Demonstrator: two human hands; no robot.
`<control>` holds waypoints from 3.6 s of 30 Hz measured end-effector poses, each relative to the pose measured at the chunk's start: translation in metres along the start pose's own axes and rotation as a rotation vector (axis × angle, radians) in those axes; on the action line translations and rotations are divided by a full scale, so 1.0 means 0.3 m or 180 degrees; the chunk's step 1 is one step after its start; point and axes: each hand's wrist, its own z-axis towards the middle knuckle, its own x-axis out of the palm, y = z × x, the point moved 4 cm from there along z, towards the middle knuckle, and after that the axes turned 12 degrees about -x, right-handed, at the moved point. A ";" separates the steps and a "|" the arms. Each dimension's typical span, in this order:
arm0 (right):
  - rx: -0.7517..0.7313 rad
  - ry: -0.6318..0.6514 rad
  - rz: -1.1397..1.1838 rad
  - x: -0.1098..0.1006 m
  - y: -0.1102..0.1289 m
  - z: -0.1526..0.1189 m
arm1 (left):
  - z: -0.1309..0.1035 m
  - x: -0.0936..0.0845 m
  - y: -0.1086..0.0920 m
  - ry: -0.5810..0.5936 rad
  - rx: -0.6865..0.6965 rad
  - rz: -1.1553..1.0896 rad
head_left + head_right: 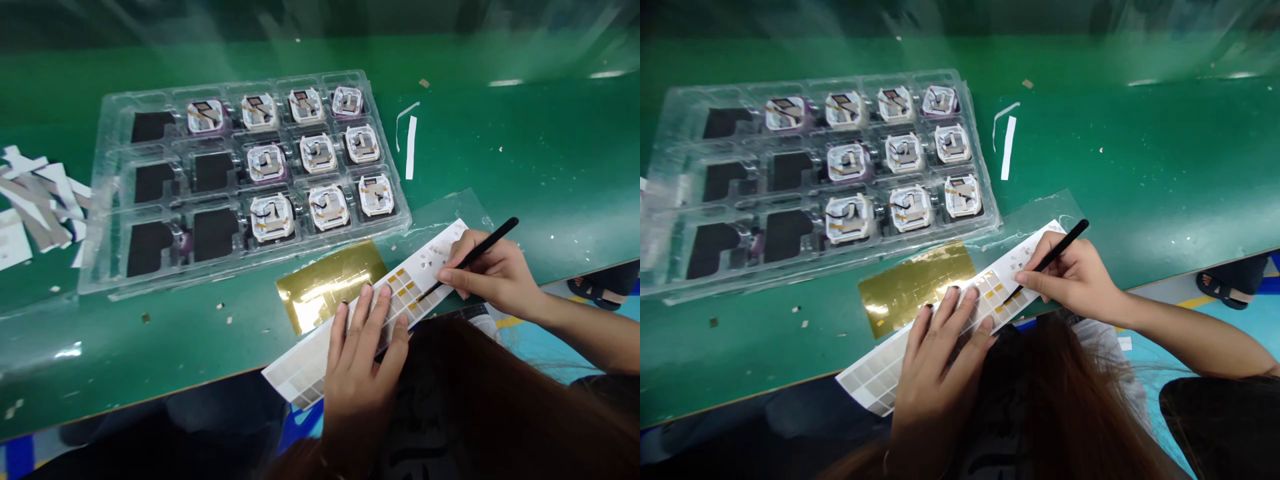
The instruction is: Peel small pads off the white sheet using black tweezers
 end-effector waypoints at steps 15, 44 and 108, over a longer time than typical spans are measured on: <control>0.0064 0.0078 0.0034 0.000 -0.007 0.002 | -0.001 0.001 0.004 0.0059 0.0075 0.0051; 0.0000 0.0059 -0.0024 0.000 -0.001 0.002 | 0.001 -0.001 0.002 0.0029 0.0063 0.0029; -0.0088 0.0151 -0.0217 -0.001 0.009 0.004 | 0.000 0.001 0.004 0.0022 0.0013 0.0034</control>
